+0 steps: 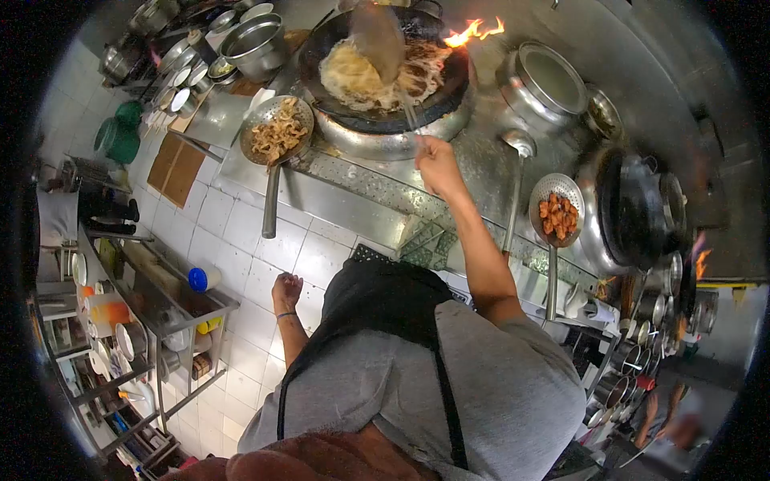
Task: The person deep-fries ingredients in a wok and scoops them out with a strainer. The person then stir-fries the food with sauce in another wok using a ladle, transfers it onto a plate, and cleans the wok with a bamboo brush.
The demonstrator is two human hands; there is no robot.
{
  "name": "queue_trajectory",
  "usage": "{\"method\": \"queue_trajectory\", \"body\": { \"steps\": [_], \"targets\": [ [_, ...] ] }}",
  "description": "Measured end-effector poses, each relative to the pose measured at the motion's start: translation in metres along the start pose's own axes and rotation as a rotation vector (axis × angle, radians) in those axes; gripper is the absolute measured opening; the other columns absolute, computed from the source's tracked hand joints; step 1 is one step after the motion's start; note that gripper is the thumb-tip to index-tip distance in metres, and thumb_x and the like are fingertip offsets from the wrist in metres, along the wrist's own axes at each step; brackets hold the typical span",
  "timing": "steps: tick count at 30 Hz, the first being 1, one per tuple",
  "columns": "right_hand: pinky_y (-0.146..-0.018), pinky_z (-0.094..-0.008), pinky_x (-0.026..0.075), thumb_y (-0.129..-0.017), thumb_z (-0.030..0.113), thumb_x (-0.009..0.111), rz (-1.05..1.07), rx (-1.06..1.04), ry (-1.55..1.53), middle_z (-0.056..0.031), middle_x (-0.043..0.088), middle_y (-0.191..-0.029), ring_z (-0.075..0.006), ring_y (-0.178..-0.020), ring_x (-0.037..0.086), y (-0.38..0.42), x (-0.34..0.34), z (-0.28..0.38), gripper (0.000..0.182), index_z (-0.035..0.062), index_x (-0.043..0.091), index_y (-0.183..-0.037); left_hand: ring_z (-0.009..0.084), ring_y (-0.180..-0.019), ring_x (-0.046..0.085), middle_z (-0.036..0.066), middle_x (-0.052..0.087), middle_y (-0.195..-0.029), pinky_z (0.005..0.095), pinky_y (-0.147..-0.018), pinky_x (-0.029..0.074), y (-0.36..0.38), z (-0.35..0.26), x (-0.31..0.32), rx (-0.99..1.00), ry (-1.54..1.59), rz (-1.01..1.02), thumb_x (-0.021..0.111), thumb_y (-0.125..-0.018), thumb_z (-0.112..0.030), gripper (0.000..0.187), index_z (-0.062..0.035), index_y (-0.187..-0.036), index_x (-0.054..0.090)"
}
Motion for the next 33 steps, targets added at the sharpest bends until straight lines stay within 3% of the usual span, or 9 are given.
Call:
{"method": "queue_trajectory", "body": {
  "steps": [4, 7, 10, 15, 19, 22, 25, 28, 33],
  "targets": [
    [-0.029, -0.0268, 0.027, -0.096, 0.003, 0.047, 0.065, 0.086, 0.027, -0.0021, 0.053, -0.069, -0.0065, -0.037, 0.037, 0.011, -0.011, 0.015, 0.038, -0.0022, 0.052, -0.133, 0.022, -0.075, 0.054, 0.004, 0.052, -0.076, 0.0437, -0.082, 0.049, -0.005, -0.002, 0.011, 0.008, -0.017, -0.014, 0.054, -0.09, -0.014, 0.008, -0.008, -0.085, 0.053],
    [-0.029, -0.0266, 0.026, -0.094, 0.002, 0.047, -0.036, 0.022, -0.03, -0.0022, 0.052, -0.069, -0.0064, -0.036, 0.036, 0.027, -0.003, 0.016, 0.039, -0.0023, 0.052, -0.133, 0.0217, -0.076, 0.054, 0.004, 0.052, -0.077, 0.0437, -0.082, 0.049, -0.007, -0.005, 0.013, 0.022, -0.036, -0.011, 0.054, -0.09, -0.014, 0.007, -0.008, -0.086, 0.053],
    [-0.029, -0.0261, 0.025, -0.095, 0.002, 0.048, 0.085, 0.165, -0.069, -0.002, 0.052, -0.069, -0.0062, -0.035, 0.035, 0.024, 0.008, 0.006, 0.039, -0.0012, 0.052, -0.133, 0.0215, -0.076, 0.054, 0.004, 0.052, -0.077, 0.0435, -0.082, 0.049, -0.012, -0.005, 0.019, -0.011, -0.051, -0.008, 0.053, -0.09, -0.014, 0.007, -0.008, -0.086, 0.052],
    [-0.031, -0.0274, 0.029, -0.095, 0.005, 0.049, 0.058, 0.079, -0.05, -0.0012, 0.054, -0.068, -0.0084, -0.036, 0.039, 0.034, -0.006, 0.018, 0.036, -0.0013, 0.055, -0.13, 0.0216, -0.075, 0.054, 0.003, 0.051, -0.074, 0.0433, -0.081, 0.049, -0.009, -0.006, 0.036, 0.039, -0.105, -0.031, 0.052, -0.091, -0.013, 0.009, -0.0085, -0.083, 0.051],
    [-0.035, -0.0267, 0.032, -0.095, 0.007, 0.05, 0.033, -0.023, 0.044, -0.0007, 0.054, -0.067, -0.0075, -0.042, 0.042, 0.045, -0.002, 0.006, 0.034, -0.0006, 0.057, -0.128, 0.021, -0.077, 0.054, 0.001, 0.05, -0.068, 0.0431, -0.081, 0.049, -0.013, -0.007, 0.038, 0.004, -0.103, 0.068, 0.052, -0.091, -0.013, 0.012, -0.0095, -0.08, 0.05],
    [-0.03, -0.0259, 0.029, -0.097, 0.008, 0.05, 0.119, 0.132, 0.086, -0.0009, 0.054, -0.069, -0.0064, -0.038, 0.04, 0.039, -0.002, -0.001, 0.034, 0.0037, 0.057, -0.131, 0.0203, -0.079, 0.054, 0.001, 0.05, -0.069, 0.0429, -0.082, 0.048, -0.017, -0.007, 0.043, -0.026, -0.114, 0.099, 0.052, -0.092, -0.014, 0.012, -0.0097, -0.08, 0.051],
    [-0.05, -0.0249, 0.036, -0.095, 0.008, 0.051, 0.028, 0.093, 0.133, 0.0016, 0.052, -0.067, -0.0052, -0.057, 0.043, 0.058, -0.014, 0.018, 0.029, 0.0019, 0.062, -0.122, 0.0205, -0.078, 0.054, 0.003, 0.051, -0.074, 0.0442, -0.082, 0.049, -0.016, -0.015, 0.046, 0.025, -0.127, 0.075, 0.052, -0.092, -0.015, 0.011, -0.0088, -0.083, 0.052],
    [-0.04, -0.0244, 0.034, -0.096, 0.007, 0.052, -0.129, -0.27, 0.178, 0.0006, 0.054, -0.069, -0.0057, -0.048, 0.043, 0.052, -0.026, -0.019, 0.032, 0.0019, 0.06, -0.127, 0.0213, -0.079, 0.053, 0.004, 0.049, -0.076, 0.0436, -0.083, 0.047, 0.0, -0.022, 0.059, 0.048, -0.099, 0.009, 0.053, -0.09, -0.011, 0.009, -0.0073, -0.082, 0.052],
    [-0.056, -0.024, 0.039, -0.094, 0.007, 0.055, -0.086, -0.036, 0.257, 0.0029, 0.053, -0.069, -0.0054, -0.061, 0.044, 0.054, -0.046, -0.011, 0.033, 0.0005, 0.06, -0.126, 0.0209, -0.079, 0.054, 0.004, 0.052, -0.081, 0.0428, -0.084, 0.048, 0.013, -0.039, 0.071, 0.068, -0.109, 0.024, 0.054, -0.092, -0.013, 0.008, -0.0058, -0.09, 0.054]
  ]
}}
Point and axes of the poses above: each hand's wrist, its own y-axis away from the middle knuckle, its own x-axis out of the palm, z = x × y, the point moved 3 cm from there along -y, towards the middle knuckle
